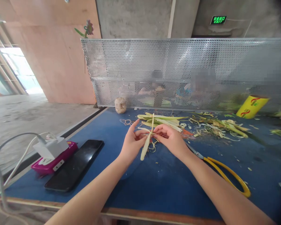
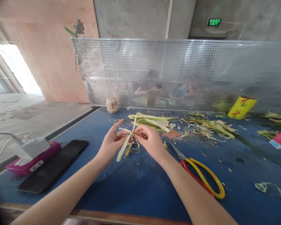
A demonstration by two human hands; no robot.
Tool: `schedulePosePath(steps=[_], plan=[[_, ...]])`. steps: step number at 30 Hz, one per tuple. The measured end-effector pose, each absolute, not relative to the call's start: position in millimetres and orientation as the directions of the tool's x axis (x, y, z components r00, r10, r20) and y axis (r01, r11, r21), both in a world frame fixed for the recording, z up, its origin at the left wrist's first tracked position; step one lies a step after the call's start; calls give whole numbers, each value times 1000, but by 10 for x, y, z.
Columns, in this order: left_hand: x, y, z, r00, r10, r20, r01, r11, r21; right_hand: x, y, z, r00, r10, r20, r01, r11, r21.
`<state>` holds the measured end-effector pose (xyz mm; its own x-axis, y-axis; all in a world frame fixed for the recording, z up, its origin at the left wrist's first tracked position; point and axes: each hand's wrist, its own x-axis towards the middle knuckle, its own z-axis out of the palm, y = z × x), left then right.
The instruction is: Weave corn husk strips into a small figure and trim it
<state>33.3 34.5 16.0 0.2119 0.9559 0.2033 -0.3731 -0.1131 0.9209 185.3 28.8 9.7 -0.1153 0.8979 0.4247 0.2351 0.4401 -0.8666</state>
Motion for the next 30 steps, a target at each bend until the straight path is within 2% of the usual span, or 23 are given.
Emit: schedulePosePath(steps=[5,10,15,22,25,30], plan=[[329,364,145,206,948,245,-370,-156,916,1853,271,110,-107,853,511,284,518,-807],[330,372,166,207,955,214,-358,-129,925,1852,271,106,-89,791,605,392,586,-709],[334,380,156,237,949,209,-388,-105,916,1833,264,86,-71,775,628,467,582,-666],[328,348,191,278,957,81,-412,43,910,1833,248,92,-95,781,617,491,575,-654],[329,351,196,295,953,71,-450,73,890,1834,250,89,-97,775,624,512,577,-637],[323,361,189,287,952,107,-486,49,873,1801,200,79,-163,700,695,549,649,-526]])
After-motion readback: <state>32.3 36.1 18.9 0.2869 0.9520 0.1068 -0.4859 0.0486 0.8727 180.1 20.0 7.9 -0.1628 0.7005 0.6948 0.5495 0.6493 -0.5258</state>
